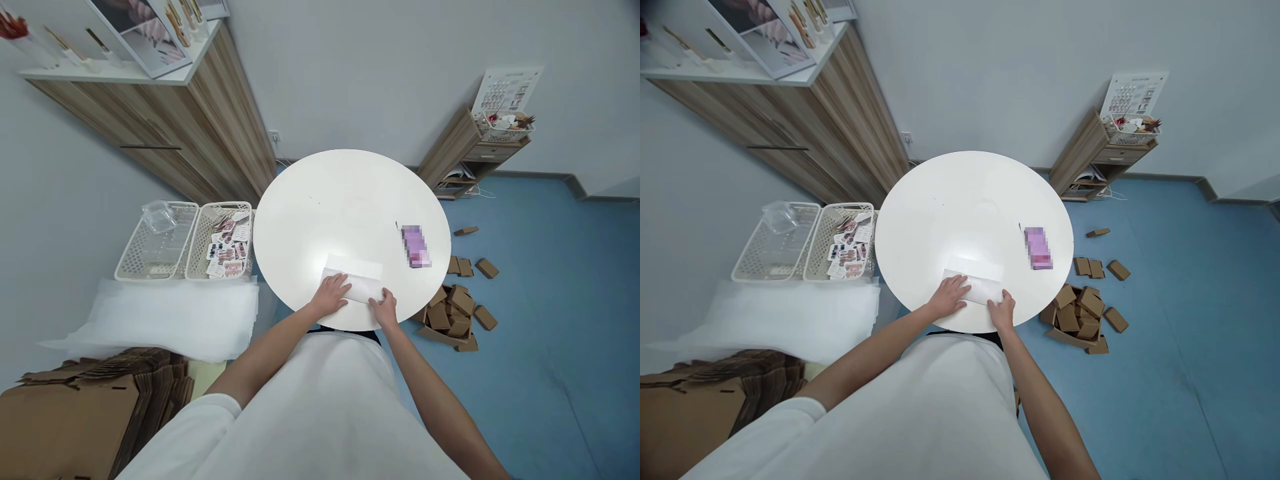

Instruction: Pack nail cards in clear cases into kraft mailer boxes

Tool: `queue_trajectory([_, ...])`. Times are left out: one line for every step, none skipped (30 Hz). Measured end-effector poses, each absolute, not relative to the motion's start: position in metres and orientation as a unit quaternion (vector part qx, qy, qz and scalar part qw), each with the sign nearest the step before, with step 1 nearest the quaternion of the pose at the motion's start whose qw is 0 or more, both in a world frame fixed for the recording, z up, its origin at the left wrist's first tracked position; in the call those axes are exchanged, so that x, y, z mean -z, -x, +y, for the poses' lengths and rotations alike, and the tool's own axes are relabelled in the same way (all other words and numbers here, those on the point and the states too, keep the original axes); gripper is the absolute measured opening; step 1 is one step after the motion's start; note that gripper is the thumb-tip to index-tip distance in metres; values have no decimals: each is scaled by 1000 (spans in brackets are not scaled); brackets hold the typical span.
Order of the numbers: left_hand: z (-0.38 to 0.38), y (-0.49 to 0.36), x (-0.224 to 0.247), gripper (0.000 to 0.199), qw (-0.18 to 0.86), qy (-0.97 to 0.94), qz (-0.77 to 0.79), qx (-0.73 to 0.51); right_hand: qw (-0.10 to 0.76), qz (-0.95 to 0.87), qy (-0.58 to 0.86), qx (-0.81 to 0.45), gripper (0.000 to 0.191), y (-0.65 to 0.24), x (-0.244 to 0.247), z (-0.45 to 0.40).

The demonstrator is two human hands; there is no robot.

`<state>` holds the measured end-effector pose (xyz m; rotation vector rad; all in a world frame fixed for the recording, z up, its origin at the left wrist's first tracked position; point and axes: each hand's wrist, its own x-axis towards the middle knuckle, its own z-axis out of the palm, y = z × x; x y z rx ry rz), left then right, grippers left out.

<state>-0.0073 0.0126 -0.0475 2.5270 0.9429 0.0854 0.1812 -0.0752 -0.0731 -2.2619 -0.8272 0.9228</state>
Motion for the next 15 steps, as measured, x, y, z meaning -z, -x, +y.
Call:
queue_trajectory([9,6,50,49,216,-915,339,-18,295,-298,838,-350,67,-179,75,-74])
queue_trajectory([7,5,52,51,212,-915,344,-9,310,-288,834,-353,69,-178,75,-71])
queue_trajectory([5,5,54,52,209,-913,349,-5,319,-276,833,-357,70,-177,75,-67])
queue_trajectory([3,5,55,53,207,-912,353,-2,323,-263,833,-364,71,-178,74,-62])
queue_trajectory([2,6,56,54,206,-912,355,1,322,-255,831,-374,70,-178,72,-57])
queue_trajectory([1,7,56,55,206,-912,356,2,319,-255,826,-388,67,-180,70,-53])
queue_trajectory([1,8,56,55,206,-911,357,3,313,-264,818,-404,63,-181,68,-49])
queue_trajectory([-1,9,56,55,206,-910,359,2,305,-280,809,-418,57,-183,66,-45])
queue_trajectory([-3,10,56,55,206,-910,361,1,297,-299,799,-429,51,-184,63,-43])
queue_trajectory([-5,11,56,55,203,-909,364,0,289,-317,793,-433,46,-185,61,-41])
queue_trajectory([-8,12,56,56,199,-909,367,-1,283,-330,792,-429,44,-185,60,-39])
queue_trajectory([-11,13,56,57,194,-908,371,0,280,-339,794,-419,43,-185,58,-38])
queue_trajectory([-15,14,56,58,189,-907,375,1,281,-345,798,-406,43,-185,57,-38])
queue_trajectory([-18,15,57,59,184,-907,379,4,289,-348,799,-396,44,-184,56,-37])
queue_trajectory([-20,15,57,59,179,-906,382,6,299,-351,797,-391,46,-183,54,-37])
